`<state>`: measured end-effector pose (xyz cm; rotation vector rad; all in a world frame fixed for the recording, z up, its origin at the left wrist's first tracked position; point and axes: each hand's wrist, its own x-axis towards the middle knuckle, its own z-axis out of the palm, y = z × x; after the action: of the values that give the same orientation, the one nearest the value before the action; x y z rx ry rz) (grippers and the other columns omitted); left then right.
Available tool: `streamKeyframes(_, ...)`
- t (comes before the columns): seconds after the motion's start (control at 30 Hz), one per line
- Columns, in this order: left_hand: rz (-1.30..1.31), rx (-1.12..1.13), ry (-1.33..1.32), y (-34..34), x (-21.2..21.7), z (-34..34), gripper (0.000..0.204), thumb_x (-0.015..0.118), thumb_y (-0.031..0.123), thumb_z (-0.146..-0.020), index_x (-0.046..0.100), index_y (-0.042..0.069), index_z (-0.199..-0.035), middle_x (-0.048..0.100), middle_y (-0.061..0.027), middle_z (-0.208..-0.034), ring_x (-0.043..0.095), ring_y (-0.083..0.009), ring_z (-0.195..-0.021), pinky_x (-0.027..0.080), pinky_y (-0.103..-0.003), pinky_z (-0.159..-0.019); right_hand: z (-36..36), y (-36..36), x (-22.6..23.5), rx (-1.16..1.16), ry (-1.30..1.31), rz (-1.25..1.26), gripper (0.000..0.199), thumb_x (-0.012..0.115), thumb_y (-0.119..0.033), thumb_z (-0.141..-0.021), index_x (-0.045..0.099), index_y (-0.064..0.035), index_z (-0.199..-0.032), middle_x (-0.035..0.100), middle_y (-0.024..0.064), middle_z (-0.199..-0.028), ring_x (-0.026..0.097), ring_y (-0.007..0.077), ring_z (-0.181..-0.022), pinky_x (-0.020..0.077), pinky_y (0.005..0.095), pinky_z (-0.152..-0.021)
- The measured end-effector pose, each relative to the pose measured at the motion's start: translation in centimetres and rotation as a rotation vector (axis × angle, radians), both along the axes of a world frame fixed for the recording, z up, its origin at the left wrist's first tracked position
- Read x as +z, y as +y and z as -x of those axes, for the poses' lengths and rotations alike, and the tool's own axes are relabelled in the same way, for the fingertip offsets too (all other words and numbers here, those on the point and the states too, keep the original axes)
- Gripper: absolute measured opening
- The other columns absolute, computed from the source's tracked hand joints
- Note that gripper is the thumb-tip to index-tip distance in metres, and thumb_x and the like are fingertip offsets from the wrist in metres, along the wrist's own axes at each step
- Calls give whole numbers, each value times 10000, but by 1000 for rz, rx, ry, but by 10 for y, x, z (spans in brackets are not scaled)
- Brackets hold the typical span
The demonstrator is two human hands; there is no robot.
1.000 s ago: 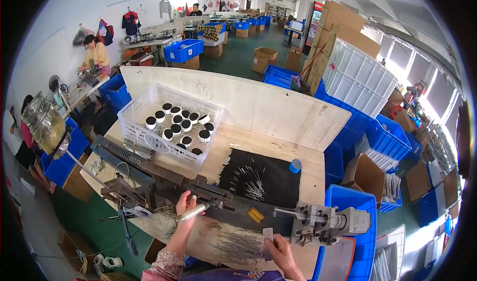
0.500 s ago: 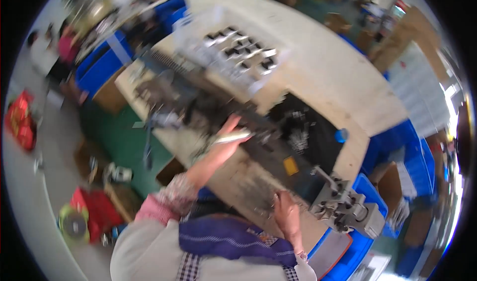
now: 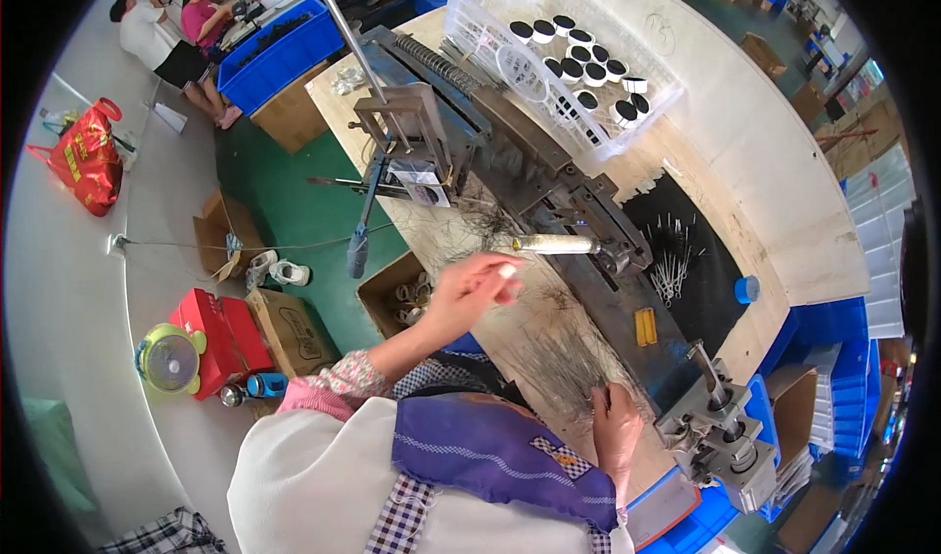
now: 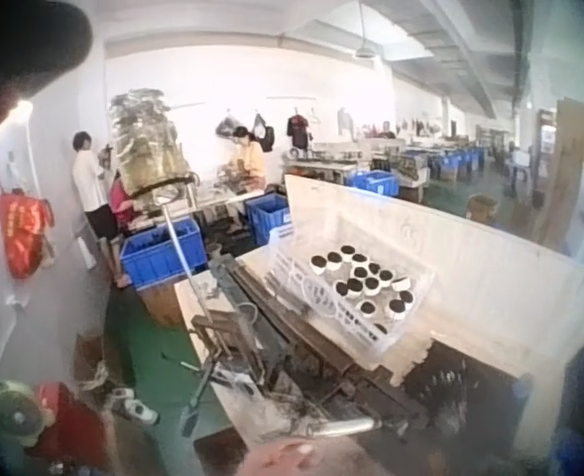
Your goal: Processing and assembling small electronic components using a manual winding or clamping machine at a workshop bench.
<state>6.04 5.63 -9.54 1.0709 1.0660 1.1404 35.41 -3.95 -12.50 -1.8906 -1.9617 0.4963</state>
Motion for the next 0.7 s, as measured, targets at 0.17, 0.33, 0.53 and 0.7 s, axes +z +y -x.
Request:
streamKeyframes(0.17,-125,556,-81,14,32,45,239,531,185,-972,562,-25,-1082,604,-57,-796,561,-120,-571,479,-256,-507,-2,-2,4,-39,101,37,179,667,-155,-853,599,-17,-945,660,162,-859,654,339,-769,518,381,-655)
streamKeyframes(0.33,-141,701,-178,35,44,68,270,585,204,-947,580,-39,-1063,626,-71,-823,598,-141,-584,518,-276,-533,21,6,20,57,264,86,201,644,-152,-872,614,-16,-1018,659,184,-881,666,324,-781,513,379,-676)
streamKeyframes(0.53,-111,632,-128,46,40,66,220,626,179,-922,640,-28,-994,676,-86,-898,595,-128,-555,507,-256,-517,92,51,74,394,628,380,283,502,-240,-948,620,-15,-1073,647,214,-910,664,312,-834,500,393,-713)
streamKeyframes(0.7,-31,561,-353,53,43,77,226,629,166,-911,652,-36,-1010,695,-117,-937,585,-103,-537,468,-225,-500,123,63,64,478,438,-30,341,561,-336,-922,595,-16,-1037,603,167,-817,624,325,-719,501,403,-642)
